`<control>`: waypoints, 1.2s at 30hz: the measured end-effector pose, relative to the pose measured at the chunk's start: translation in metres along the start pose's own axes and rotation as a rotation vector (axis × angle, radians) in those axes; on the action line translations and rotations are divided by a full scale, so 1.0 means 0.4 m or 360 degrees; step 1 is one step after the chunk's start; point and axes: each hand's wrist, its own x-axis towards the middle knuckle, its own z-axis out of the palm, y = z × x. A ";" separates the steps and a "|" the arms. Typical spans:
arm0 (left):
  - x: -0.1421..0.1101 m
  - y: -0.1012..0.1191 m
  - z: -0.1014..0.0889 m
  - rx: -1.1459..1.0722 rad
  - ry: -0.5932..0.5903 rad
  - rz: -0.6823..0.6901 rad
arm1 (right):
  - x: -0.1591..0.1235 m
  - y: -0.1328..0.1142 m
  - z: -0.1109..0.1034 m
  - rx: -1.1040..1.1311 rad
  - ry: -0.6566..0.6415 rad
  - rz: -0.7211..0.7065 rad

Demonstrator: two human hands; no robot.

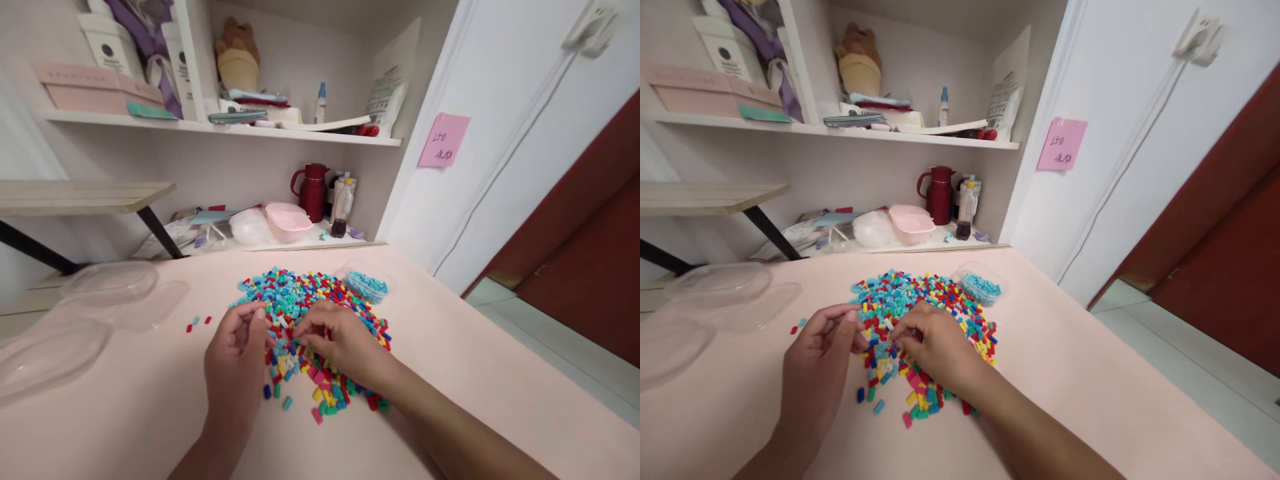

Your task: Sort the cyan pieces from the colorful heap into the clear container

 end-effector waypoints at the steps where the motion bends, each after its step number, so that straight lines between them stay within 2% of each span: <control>1: 0.003 0.000 -0.001 -0.0031 0.0016 -0.0017 | -0.002 0.002 0.000 -0.0128 -0.0045 -0.0013; 6: 0.013 -0.013 0.001 -0.0141 0.0034 -0.0155 | -0.013 -0.002 0.004 -0.0487 -0.0308 0.0105; 12: 0.028 -0.038 0.000 -0.0361 0.0114 -0.0364 | -0.015 -0.015 0.018 -0.0845 -0.0359 0.0120; 17: 0.033 -0.055 -0.001 -0.0507 0.0107 -0.0659 | -0.017 -0.003 0.039 -0.0869 -0.0414 0.0017; 23: 0.031 -0.054 0.001 -0.0492 0.0097 -0.0656 | -0.017 0.002 0.042 -0.0681 -0.0386 0.0064; 26: 0.026 -0.051 0.003 -0.0476 0.0055 -0.0581 | -0.009 -0.001 0.033 -0.0379 -0.0278 0.0102; 30: 0.013 -0.047 0.007 -0.0424 -0.0130 -0.0535 | 0.003 -0.009 0.017 -0.0016 0.0106 -0.0014; 33: -0.001 -0.037 0.013 -0.0435 -0.0287 -0.0592 | 0.005 -0.016 0.010 0.0067 0.0307 -0.0154; 36: -0.013 -0.022 0.022 -0.0577 -0.0430 -0.0661 | 0.002 -0.018 0.010 0.0055 0.0392 -0.0244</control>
